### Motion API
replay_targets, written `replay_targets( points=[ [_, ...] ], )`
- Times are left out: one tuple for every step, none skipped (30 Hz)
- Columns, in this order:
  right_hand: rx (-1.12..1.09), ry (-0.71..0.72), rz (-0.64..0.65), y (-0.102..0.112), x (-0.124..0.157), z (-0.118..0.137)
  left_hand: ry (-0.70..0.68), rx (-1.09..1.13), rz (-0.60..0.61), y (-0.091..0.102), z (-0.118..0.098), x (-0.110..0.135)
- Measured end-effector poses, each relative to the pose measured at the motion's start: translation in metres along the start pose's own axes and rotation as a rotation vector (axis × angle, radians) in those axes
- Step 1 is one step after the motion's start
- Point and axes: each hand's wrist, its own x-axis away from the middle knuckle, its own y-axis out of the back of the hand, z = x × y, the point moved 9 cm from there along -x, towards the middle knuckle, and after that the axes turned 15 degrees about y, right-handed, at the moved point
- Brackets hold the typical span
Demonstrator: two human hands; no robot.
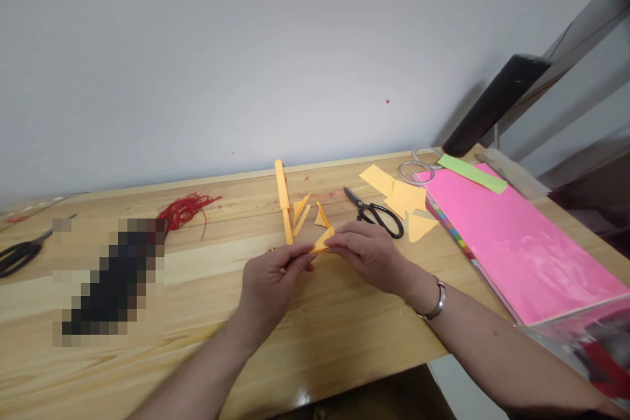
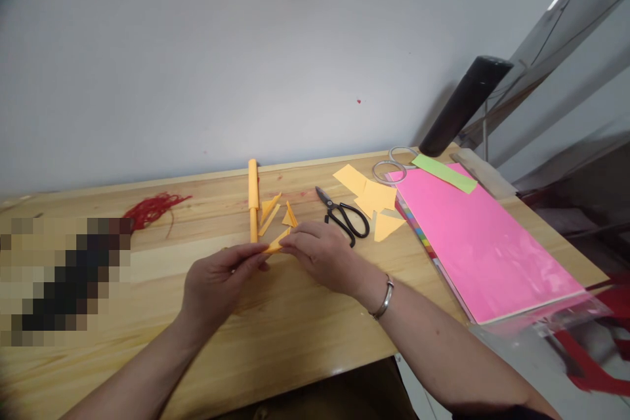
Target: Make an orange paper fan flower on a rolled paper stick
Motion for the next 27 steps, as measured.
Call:
replay_targets(
  points=[
    [0.003,0.003,-0.003,0.000,0.000,0.000,-0.011,-0.010,-0.004,0.000,0.000,0.000],
    [0.007,0.006,-0.005,0.000,0.000,0.000,-0.018,-0.019,-0.009,0.001,0.000,0.001],
    [0.010,0.010,-0.004,0.001,0.000,0.001,-0.023,-0.028,-0.014,0.001,0.000,0.001],
    [0.011,0.014,-0.003,0.001,0.000,0.001,-0.026,-0.036,-0.023,0.001,0.000,0.001],
    [0.011,0.017,-0.001,0.001,-0.001,0.002,-0.030,-0.043,-0.036,0.002,0.000,0.001],
    [0.009,0.020,0.000,0.001,-0.001,0.002,-0.035,-0.050,-0.051,0.004,0.000,0.001],
    [0.005,0.021,-0.001,0.001,-0.001,0.002,-0.040,-0.055,-0.065,0.004,-0.001,0.001],
    [0.000,0.022,-0.004,0.001,-0.001,0.002,-0.045,-0.055,-0.072,0.005,-0.001,0.001],
    [-0.006,0.024,-0.006,0.001,-0.001,0.002,-0.048,-0.049,-0.075,0.005,-0.002,0.001],
    [-0.010,0.023,-0.008,0.001,-0.001,0.002,-0.045,-0.033,-0.062,0.005,-0.002,0.000],
    [-0.014,0.024,-0.010,0.001,0.000,0.002,-0.032,-0.009,-0.045,0.004,-0.001,0.000],
    [-0.015,0.026,-0.011,0.001,0.000,0.002,-0.008,0.025,-0.024,0.003,0.000,-0.001],
    [-0.014,0.027,-0.011,0.001,0.000,0.002,0.027,0.065,-0.003,0.002,0.003,-0.003],
    [-0.012,0.028,-0.009,0.001,0.000,0.002,0.073,0.112,0.020,0.000,0.007,-0.004],
    [-0.010,0.028,-0.005,0.001,0.000,0.002,0.123,0.165,0.047,-0.002,0.011,-0.005],
    [-0.011,0.031,-0.001,0.000,0.000,0.002,0.165,0.223,0.078,-0.004,0.016,-0.006],
    [-0.014,0.034,0.002,0.000,0.000,0.002,0.206,0.281,0.109,-0.007,0.020,-0.007],
    [-0.017,0.036,0.002,0.000,0.001,0.002,0.238,0.336,0.139,-0.010,0.023,-0.008],
    [-0.019,0.039,0.001,0.000,0.001,0.002,0.264,0.385,0.164,-0.013,0.027,-0.008],
    [-0.022,0.040,-0.002,0.000,0.001,0.002,0.284,0.423,0.183,-0.015,0.029,-0.009],
    [-0.024,0.041,-0.003,0.000,0.001,0.002,0.296,0.451,0.194,-0.016,0.031,-0.009],
    [-0.024,0.038,-0.001,-0.001,0.001,0.001,0.302,0.466,0.200,-0.017,0.032,-0.010],
    [-0.025,0.036,0.001,-0.001,0.002,0.001,0.302,0.471,0.199,-0.017,0.033,-0.010],
    [-0.025,0.033,0.006,-0.002,0.002,0.001,0.298,0.461,0.197,-0.017,0.033,-0.010],
    [-0.024,0.031,0.009,-0.002,0.002,0.001,0.295,0.441,0.193,-0.017,0.032,-0.010],
    [-0.021,0.030,0.012,-0.002,0.002,0.001,0.286,0.417,0.183,-0.015,0.031,-0.010],
    [-0.020,0.030,0.016,-0.002,0.002,0.001,0.272,0.387,0.166,-0.014,0.029,-0.010]
  ],
)
